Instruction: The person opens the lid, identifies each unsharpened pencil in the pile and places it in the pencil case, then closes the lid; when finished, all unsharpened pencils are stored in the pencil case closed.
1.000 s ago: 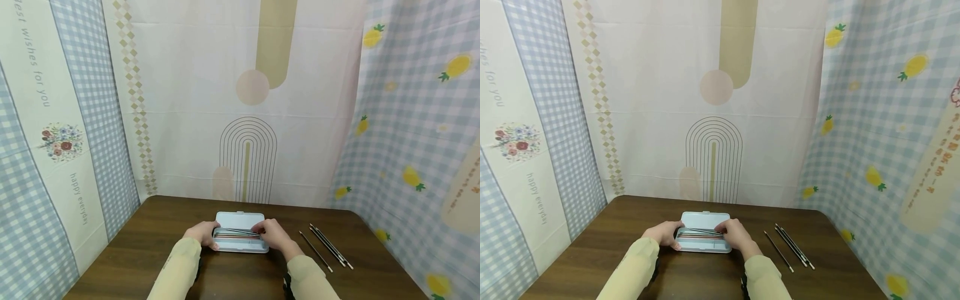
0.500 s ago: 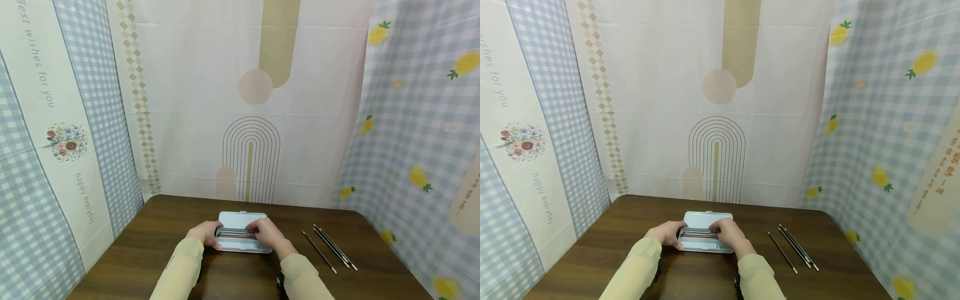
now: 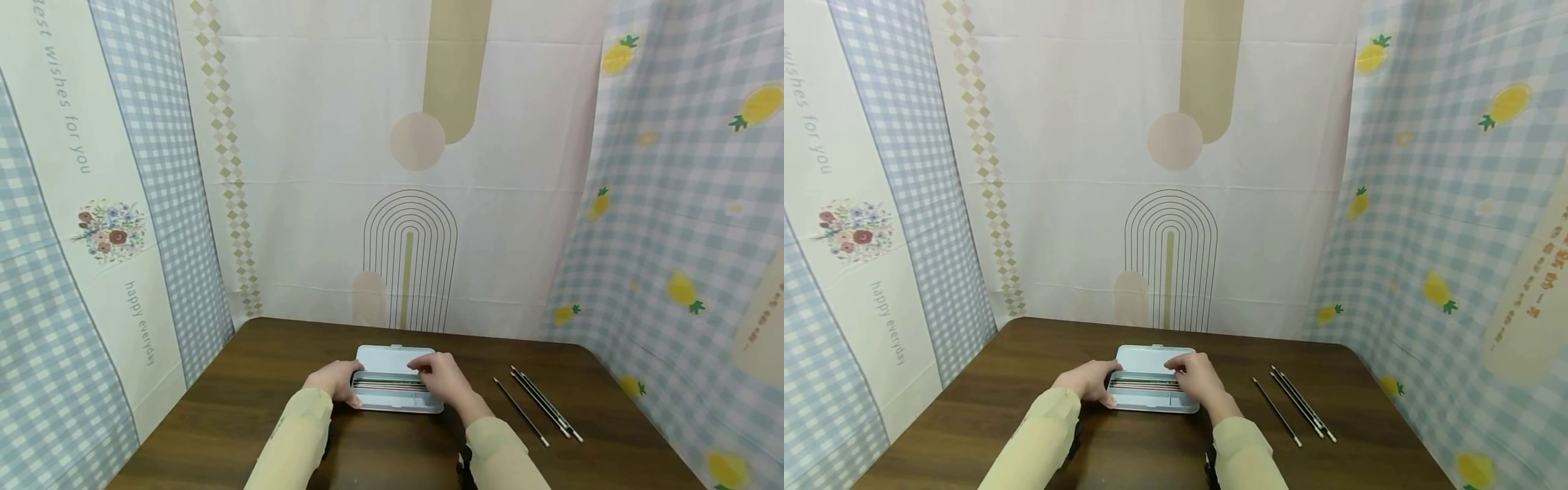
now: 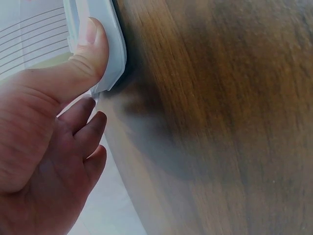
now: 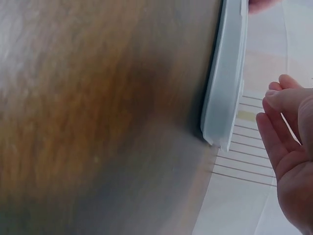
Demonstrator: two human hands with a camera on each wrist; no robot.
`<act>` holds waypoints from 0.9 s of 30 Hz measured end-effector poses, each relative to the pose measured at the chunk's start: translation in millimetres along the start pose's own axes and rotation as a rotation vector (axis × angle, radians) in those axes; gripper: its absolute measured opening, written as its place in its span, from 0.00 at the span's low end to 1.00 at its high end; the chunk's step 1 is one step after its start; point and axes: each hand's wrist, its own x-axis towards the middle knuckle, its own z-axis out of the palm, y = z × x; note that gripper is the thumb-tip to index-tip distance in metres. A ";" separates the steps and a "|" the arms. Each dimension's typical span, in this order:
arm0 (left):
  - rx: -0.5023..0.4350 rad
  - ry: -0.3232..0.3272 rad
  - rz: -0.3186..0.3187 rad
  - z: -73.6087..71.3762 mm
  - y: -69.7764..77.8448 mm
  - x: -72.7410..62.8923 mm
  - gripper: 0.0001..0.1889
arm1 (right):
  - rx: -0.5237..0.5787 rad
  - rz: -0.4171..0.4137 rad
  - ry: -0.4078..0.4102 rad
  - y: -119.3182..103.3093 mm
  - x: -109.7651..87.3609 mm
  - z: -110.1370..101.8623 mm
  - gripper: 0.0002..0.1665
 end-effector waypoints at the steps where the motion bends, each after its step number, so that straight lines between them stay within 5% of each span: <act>1: -0.003 -0.001 0.000 0.1 -0.3 0.3 0.41 | 0.004 0.008 0.004 1.1 -0.2 -1.2 0.16; 12: -0.105 -0.023 0.016 7.6 -11.6 3.2 0.44 | 0.068 0.183 0.056 20.1 -15.0 -9.1 0.17; 22: -0.222 -0.029 0.107 9.6 -26.6 6.9 0.46 | 0.251 0.341 0.069 36.6 -20.9 -9.2 0.32; 27: -0.361 -0.007 0.148 4.6 -30.5 8.7 0.44 | 0.333 0.395 0.039 34.1 -23.7 -14.5 0.39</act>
